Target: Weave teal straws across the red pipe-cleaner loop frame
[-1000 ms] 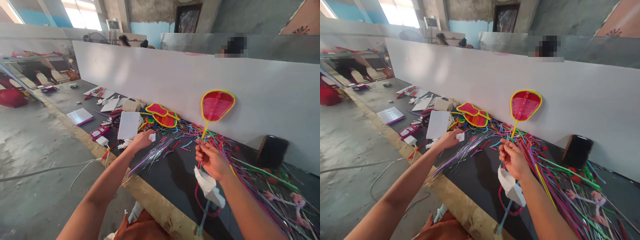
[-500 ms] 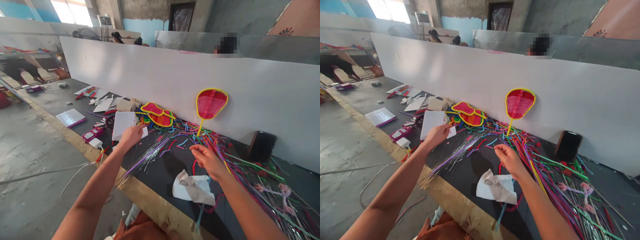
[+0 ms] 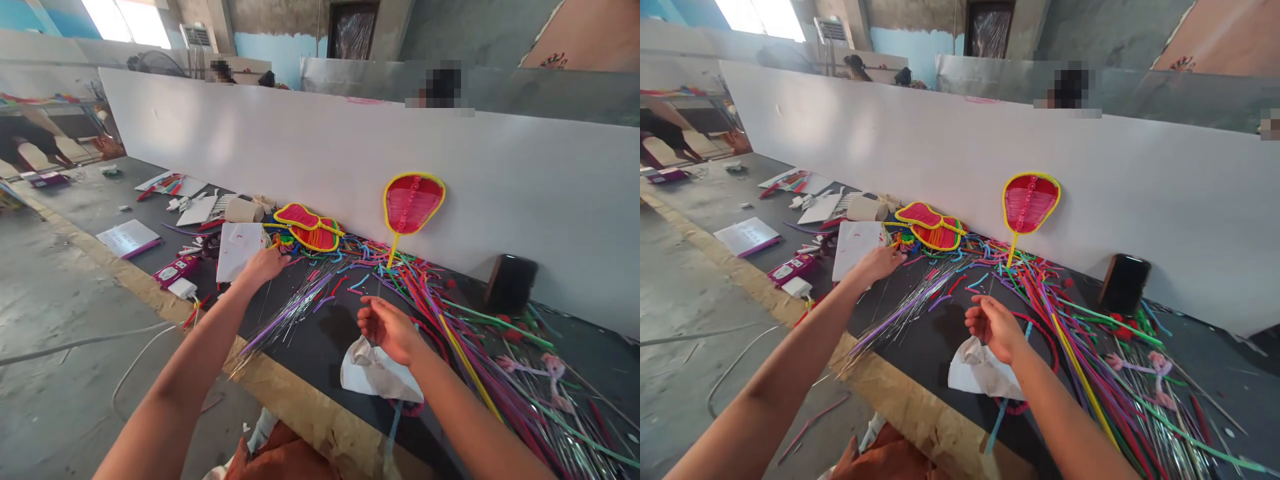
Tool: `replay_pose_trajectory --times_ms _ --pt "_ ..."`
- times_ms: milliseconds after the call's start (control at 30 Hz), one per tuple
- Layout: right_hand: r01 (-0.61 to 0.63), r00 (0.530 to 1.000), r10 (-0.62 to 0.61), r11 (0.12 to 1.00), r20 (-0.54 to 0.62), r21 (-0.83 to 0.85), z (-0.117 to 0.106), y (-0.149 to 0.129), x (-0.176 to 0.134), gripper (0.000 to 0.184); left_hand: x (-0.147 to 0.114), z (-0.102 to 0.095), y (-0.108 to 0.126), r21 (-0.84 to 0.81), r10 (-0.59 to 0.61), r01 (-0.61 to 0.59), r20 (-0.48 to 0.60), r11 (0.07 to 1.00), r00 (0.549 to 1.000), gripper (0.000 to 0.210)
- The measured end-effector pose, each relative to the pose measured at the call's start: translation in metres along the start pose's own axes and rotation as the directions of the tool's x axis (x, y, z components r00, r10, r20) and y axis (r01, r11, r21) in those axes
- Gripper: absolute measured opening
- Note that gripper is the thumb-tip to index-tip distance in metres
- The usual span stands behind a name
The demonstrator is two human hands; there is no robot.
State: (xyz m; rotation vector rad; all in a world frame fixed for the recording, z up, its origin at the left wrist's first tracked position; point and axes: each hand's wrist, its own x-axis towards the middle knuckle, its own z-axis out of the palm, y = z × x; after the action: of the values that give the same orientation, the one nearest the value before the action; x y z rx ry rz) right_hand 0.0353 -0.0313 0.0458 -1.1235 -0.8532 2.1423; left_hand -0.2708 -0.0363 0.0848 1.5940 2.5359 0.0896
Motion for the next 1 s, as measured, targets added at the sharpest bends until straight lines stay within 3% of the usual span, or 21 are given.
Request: replay_pose_trajectory --times_ms 167,367,633,833,1000 --pt "-0.095 0.995 0.096 0.995 0.023 -0.038 0.024 0.022 0.032 0.005 0.007 0.039 0.017 0.013 -0.057 0.057 0.053 0.998 0.997 0.063" --pt "-0.15 0.985 0.154 0.987 0.081 -0.057 0.04 0.047 0.049 0.014 0.006 0.051 0.03 -0.022 -0.065 0.067 0.089 0.998 0.994 0.059" --pt "-0.149 0.982 0.157 0.985 0.107 -0.084 0.043 0.047 0.059 0.022 0.012 0.059 0.044 -0.053 -0.125 0.13 0.079 0.99 0.989 0.057" --pt "-0.134 0.981 0.145 0.986 0.125 -0.095 0.041 0.048 0.057 0.022 0.009 0.053 0.028 -0.115 0.017 0.002 0.165 0.993 0.986 0.015" --pt "-0.107 0.988 0.114 0.992 0.108 -0.07 0.038 0.045 0.055 0.021 -0.019 0.042 0.013 -0.207 0.168 -0.118 0.243 0.971 0.955 0.016"
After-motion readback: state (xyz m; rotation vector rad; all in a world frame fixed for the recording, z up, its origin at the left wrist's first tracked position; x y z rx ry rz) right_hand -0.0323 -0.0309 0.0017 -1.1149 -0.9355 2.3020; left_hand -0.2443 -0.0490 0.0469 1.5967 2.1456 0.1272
